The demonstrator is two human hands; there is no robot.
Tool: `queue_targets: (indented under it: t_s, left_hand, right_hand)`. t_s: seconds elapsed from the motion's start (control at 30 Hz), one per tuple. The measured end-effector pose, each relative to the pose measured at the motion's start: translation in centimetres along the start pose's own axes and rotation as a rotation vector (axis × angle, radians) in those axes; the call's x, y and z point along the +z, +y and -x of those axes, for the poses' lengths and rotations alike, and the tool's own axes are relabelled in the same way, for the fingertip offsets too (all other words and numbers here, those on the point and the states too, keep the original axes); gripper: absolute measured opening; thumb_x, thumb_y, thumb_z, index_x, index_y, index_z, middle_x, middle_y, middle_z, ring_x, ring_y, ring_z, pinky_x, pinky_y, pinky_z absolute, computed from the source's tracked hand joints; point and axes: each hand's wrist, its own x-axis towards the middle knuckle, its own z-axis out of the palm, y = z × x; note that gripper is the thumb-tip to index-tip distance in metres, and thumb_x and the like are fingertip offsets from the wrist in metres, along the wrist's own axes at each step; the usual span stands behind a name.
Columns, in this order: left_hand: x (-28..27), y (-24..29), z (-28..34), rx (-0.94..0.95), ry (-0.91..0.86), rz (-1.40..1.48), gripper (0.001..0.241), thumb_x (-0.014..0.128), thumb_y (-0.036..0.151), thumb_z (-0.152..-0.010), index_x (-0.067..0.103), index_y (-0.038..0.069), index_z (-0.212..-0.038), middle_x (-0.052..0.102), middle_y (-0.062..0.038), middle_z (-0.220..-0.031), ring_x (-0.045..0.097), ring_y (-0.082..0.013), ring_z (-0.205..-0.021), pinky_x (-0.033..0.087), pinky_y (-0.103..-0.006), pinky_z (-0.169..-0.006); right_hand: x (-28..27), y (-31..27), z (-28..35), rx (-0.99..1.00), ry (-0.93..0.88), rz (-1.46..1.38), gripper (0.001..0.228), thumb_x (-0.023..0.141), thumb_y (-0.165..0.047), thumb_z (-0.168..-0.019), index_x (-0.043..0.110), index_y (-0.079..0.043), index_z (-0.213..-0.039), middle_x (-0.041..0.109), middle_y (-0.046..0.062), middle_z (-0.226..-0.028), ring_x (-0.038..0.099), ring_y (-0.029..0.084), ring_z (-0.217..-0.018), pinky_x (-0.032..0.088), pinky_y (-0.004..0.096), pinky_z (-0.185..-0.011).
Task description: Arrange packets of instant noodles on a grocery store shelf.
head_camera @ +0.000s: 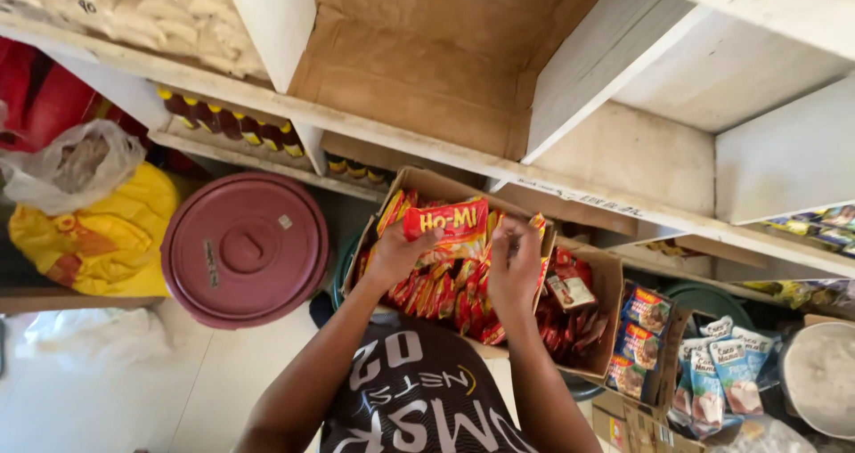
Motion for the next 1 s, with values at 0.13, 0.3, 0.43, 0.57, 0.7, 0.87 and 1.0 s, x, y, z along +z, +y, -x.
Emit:
queue_targets:
  t_s: [0.13,0.3,0.43,0.57,0.7,0.87,1.0]
  left_hand:
    - [1.2,3.8,-0.9,0.077,-0.035,-0.008,0.026,0.074,0.022,-0.096,0.073,0.001,-0.112,0.076,0.002,-0.097,0.065,-0.0056,-0.085,0.056,-0.0263,-0.079]
    - [1.4,6.4,-2.4,0.2,-0.111,0.018,0.025,0.074,0.017,-0.099,0.072,-0.001,-0.116,0.073,-0.002,-0.095,0.063,-0.0069,-0.084,0.054,-0.0262,-0.075]
    - [2.8,12.1,-2.7,0.18,-0.184,0.119,0.025,0.073,0.018,-0.097,0.071,0.0,-0.115,0.073,0.0,-0.092,0.064,-0.0058,-0.08,0.054,-0.0249,-0.07]
    - [3.4,14.5,-3.1,0.178,-0.2,0.157,0.028,0.073,0.019,-0.096,0.069,-0.001,-0.115,0.074,0.001,-0.091,0.065,-0.0054,-0.078,0.055,-0.0241,-0.069]
    - [4.1,17.0,-3.5,0.299,-0.231,0.115,0.032,0.075,0.019,-0.096,0.071,-0.003,-0.118,0.074,-0.001,-0.09,0.064,-0.0068,-0.077,0.054,-0.0249,-0.068]
    - [5.3,20.3,-3.7,0.366,-0.269,0.153,0.032,0.074,0.019,-0.094,0.07,-0.001,-0.118,0.076,-0.001,-0.099,0.067,-0.0056,-0.086,0.057,-0.0255,-0.076]
    - [5.4,20.5,-5.2,0.388,-0.316,0.155,0.031,0.075,0.021,-0.095,0.073,-0.003,-0.115,0.075,-0.005,-0.096,0.067,-0.0087,-0.083,0.056,-0.0276,-0.073]
  right_hand:
    - [0.0,-4.0,0.0,-0.17,-0.101,0.04,0.018,0.066,-0.014,-0.098,0.065,-0.003,-0.113,0.061,0.015,-0.114,0.066,0.02,-0.09,0.057,0.031,-0.073]
    - [-0.9,-6.8,-1.3,-0.272,0.003,0.226,0.022,0.072,-0.009,-0.095,0.068,-0.002,-0.115,0.061,0.016,-0.115,0.061,0.03,-0.107,0.051,0.04,-0.091]
    - [-2.0,-9.7,-2.7,-0.278,0.06,0.14,0.023,0.073,-0.01,-0.094,0.069,-0.004,-0.116,0.059,0.014,-0.115,0.064,0.026,-0.101,0.055,0.035,-0.083]
    - [-3.2,-11.6,-4.0,-0.247,0.051,0.049,0.024,0.071,-0.01,-0.094,0.068,-0.004,-0.116,0.055,0.012,-0.12,0.065,0.018,-0.093,0.059,0.03,-0.074]
    - [-3.8,-12.0,-5.2,-0.27,0.099,0.055,0.025,0.071,-0.01,-0.092,0.069,-0.005,-0.117,0.056,0.01,-0.119,0.065,0.016,-0.086,0.057,0.031,-0.074]
    - [-4.8,-14.5,-6.9,-0.339,0.139,0.045,0.024,0.071,-0.006,-0.091,0.07,-0.004,-0.114,0.057,0.011,-0.118,0.064,0.017,-0.091,0.057,0.031,-0.073]
    - [-5.2,-14.7,-8.5,-0.443,0.198,0.004,0.022,0.071,-0.006,-0.09,0.071,-0.003,-0.111,0.059,0.012,-0.118,0.065,0.019,-0.095,0.058,0.031,-0.074]
